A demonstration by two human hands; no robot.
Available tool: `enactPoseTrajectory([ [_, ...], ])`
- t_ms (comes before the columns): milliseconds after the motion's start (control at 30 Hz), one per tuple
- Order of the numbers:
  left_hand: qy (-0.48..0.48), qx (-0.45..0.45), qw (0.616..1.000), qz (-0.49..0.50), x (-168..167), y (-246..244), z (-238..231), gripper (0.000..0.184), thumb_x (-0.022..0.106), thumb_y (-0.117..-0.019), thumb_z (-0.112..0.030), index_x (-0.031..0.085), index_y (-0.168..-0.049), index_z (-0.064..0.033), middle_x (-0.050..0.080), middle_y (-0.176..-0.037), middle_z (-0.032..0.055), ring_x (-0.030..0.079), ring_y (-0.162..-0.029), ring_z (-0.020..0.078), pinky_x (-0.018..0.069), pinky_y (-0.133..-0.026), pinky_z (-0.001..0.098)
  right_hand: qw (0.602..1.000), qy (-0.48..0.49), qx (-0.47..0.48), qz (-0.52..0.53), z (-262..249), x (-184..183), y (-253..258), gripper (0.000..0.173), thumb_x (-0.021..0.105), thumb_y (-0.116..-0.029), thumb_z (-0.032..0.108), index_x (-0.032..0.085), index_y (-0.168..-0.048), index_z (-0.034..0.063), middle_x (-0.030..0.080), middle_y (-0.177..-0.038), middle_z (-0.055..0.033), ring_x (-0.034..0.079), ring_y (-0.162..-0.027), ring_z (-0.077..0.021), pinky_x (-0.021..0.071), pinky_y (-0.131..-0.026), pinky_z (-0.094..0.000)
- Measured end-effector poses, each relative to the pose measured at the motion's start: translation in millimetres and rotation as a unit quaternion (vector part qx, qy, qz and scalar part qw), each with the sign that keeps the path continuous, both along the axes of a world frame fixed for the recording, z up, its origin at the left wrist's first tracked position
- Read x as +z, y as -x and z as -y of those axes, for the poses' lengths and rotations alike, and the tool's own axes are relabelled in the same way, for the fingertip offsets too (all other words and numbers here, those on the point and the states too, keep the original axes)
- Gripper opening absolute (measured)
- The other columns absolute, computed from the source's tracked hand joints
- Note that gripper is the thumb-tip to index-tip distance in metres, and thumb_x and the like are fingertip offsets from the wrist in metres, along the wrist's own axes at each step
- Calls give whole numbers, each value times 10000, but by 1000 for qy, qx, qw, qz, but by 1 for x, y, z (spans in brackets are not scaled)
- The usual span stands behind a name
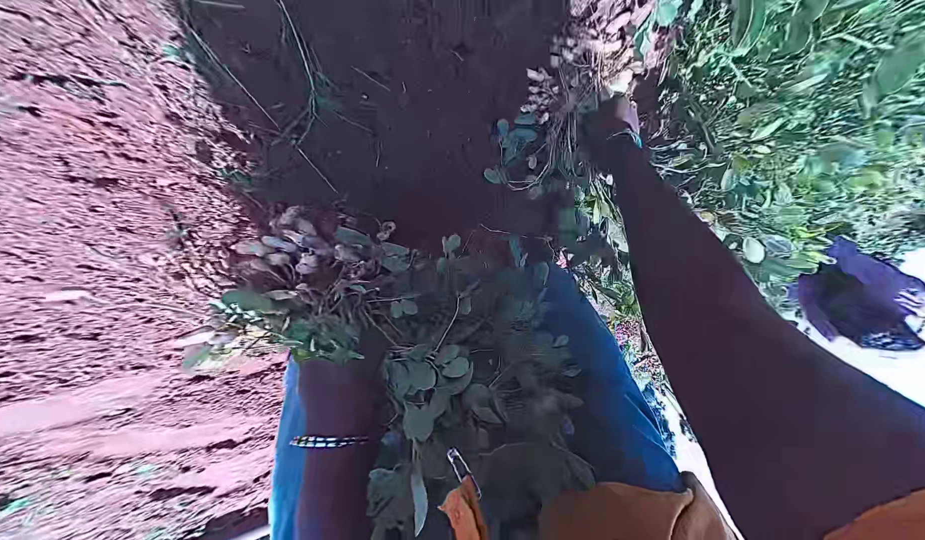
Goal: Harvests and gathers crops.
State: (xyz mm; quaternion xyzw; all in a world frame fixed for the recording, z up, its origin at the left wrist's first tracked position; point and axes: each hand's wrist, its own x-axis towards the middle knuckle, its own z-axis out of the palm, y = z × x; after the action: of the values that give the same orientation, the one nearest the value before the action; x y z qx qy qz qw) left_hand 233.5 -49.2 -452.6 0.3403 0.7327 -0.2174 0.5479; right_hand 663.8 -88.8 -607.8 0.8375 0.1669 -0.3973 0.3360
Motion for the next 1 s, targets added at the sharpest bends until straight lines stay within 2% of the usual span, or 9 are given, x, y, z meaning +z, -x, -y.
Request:
enactPoseTrajectory([
  [100, 2, -10, 1000, 14, -6, 1, 2, 638, 727, -934, -218, 452, -1434, 67, 599, -1333, 205, 606, -1210, 172, 487, -1062, 355, 987, 41, 70, -136, 12, 52, 76, 403, 597, -1011, 229, 641, -1255, -89, 563, -1360, -345, 532, -1296, -505, 427, -1062, -669],
  [200, 18, -87, 996, -2, -10, 6, 5, 567, 715, -963, -223, 514, -1393, 86, 606, -1330, 284, 603, -1247, 345, 452, -1084, 537, 953, 75, 61, -288, 24, 94, 143, 305, 665, -960, 248, 681, -948, -57, 681, -1023, -266, 669, -1012, -437, 516, -824, -647],
  [300, 35, -212, 976, 25, -9, 10, 5, 380, 631, -1027, -160, 590, -1311, 90, 597, -1285, 362, 577, -1226, 501, 438, -1022, 675, 965, 92, 81, -233, 20, 86, 130, 378, 653, -958, 246, 654, -1127, -92, 648, -1182, -308, 641, -1117, -469, 517, -872, -662],
  [367, 48, -180, 982, 4, -5, 10, 2, 449, 637, -1029, -253, 573, -1321, 82, 607, -1244, 347, 598, -1159, 468, 455, -977, 659, 994, 47, 48, -82, 30, 61, 82, 661, 712, -916, 312, 504, -1435, -42, 500, -1459, -302, 534, -1311, -475, 473, -1009, -657],
  [567, 42, -53, 997, -28, -3, 4, -1, 527, 726, -947, -240, 536, -1356, 35, 644, -1197, 168, 631, -1029, 155, 524, -935, 390, 980, 27, 149, 127, 44, -3, -61, 752, 624, -925, 238, 339, -1592, 37, 312, -1676, -142, 228, -1580, -284, 144, -1277, -538],
  [700, 18, -78, 997, -4, -6, 15, 1, 456, 688, -963, -227, 570, -1312, 42, 654, -1143, 139, 627, -990, 103, 527, -909, 334, 994, 86, 71, 6, 41, 1, -88, 601, 526, -1033, 264, 396, -1510, -79, 415, -1544, -331, 407, -1450, -468, 317, -1169, -638],
  [833, 17, 5, 1000, -10, -6, 17, 8, 364, 701, -950, -211, 604, -1254, -36, 665, -1008, 4, 631, -856, 10, 561, -763, 230, 990, 75, 64, -100, 44, 22, -62, 471, 480, -1074, 194, 475, -1474, -56, 463, -1529, -295, 436, -1442, -422, 310, -1197, -551],
  [933, 36, -17, 998, -37, -3, -1, 0, 440, 703, -958, -200, 565, -1322, 6, 656, -1116, 78, 630, -960, 50, 542, -862, 270, 972, 110, 137, -157, 40, 40, -21, 419, 580, -1020, 184, 583, -1256, -163, 547, -1347, -389, 507, -1308, -540, 389, -1071, -676],
  [1000, 47, -90, 994, -32, -2, -3, -2, 462, 681, -985, -257, 577, -1331, 30, 651, -1199, 165, 633, -1061, 150, 522, -946, 369, 994, -35, 82, -56, 70, 60, 20, 480, 657, -953, 216, 594, -1281, -129, 583, -1321, -363, 534, -1290, -521, 387, -1085, -680],
])
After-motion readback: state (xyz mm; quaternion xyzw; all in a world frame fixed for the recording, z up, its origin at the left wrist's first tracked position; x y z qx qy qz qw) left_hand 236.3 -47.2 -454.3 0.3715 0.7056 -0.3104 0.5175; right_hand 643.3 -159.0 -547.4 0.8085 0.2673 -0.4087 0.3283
